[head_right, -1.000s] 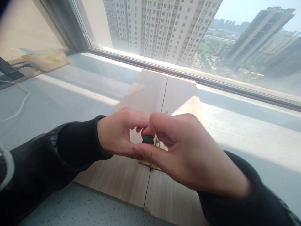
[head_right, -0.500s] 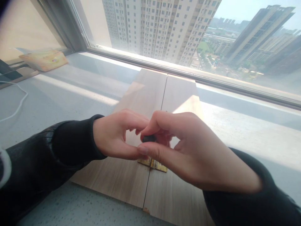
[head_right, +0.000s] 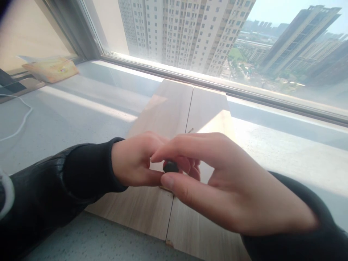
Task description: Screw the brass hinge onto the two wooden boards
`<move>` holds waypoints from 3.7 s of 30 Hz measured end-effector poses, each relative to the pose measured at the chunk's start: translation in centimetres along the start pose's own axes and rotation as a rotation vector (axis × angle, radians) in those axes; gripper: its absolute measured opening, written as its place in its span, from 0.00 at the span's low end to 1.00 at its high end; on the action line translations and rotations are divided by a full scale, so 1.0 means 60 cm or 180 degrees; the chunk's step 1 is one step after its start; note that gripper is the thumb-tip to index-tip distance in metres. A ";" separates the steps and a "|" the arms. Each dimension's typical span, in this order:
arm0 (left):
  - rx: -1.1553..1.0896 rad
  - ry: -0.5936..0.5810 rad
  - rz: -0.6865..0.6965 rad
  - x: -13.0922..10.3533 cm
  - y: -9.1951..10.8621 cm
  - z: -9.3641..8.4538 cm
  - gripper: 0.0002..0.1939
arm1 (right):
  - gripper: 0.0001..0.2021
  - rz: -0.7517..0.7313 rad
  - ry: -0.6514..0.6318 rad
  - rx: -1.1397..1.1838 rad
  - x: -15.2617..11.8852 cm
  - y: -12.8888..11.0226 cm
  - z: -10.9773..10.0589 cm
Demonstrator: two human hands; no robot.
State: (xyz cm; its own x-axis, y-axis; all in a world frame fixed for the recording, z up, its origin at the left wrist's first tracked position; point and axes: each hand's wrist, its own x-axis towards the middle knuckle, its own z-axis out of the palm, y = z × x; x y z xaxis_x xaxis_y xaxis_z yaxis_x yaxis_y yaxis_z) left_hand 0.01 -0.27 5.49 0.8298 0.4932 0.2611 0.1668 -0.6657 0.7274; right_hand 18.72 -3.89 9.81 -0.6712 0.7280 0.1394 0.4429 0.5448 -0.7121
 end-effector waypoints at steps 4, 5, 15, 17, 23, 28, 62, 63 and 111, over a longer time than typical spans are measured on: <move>-0.0121 0.0052 -0.0068 0.001 0.001 -0.003 0.08 | 0.04 0.0062 -0.0120 -0.0051 0.004 0.002 0.000; -0.0117 0.0071 -0.0154 0.001 0.003 -0.005 0.10 | 0.04 0.0089 -0.0066 -0.0086 0.005 0.003 0.002; 0.0645 0.0462 -0.0950 0.003 0.022 -0.006 0.16 | 0.11 0.0082 0.0658 -0.1037 0.013 0.009 0.022; 0.0788 0.0486 -0.1023 0.002 0.026 -0.005 0.16 | 0.13 0.0072 0.0827 -0.1127 0.016 0.012 0.025; 0.0901 0.0529 -0.0919 0.003 0.033 -0.005 0.10 | 0.13 0.0246 0.0721 -0.0854 0.018 0.009 0.024; 0.0719 0.0357 -0.0928 0.004 0.037 -0.010 0.07 | 0.05 0.0282 0.0188 -0.0141 0.009 0.008 0.007; 0.0038 0.0006 -0.0359 0.000 0.017 -0.014 0.05 | 0.05 0.0138 -0.0164 -0.0063 0.001 0.009 0.003; 0.0117 0.0015 -0.0394 0.000 0.018 -0.014 0.06 | 0.05 0.0119 -0.0098 -0.0117 0.002 0.010 0.004; 0.0326 0.0009 -0.0316 -0.007 0.027 -0.016 0.03 | 0.08 -0.0118 -0.0094 -0.0310 0.005 0.002 -0.004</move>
State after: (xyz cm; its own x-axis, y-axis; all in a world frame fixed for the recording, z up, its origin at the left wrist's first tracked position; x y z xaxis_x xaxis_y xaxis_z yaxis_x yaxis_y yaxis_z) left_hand -0.59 -1.04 7.15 0.8051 0.5609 0.1929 0.3016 -0.6671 0.6812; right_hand 18.69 -3.50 9.92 -0.7048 0.6948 0.1432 0.4722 0.6101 -0.6362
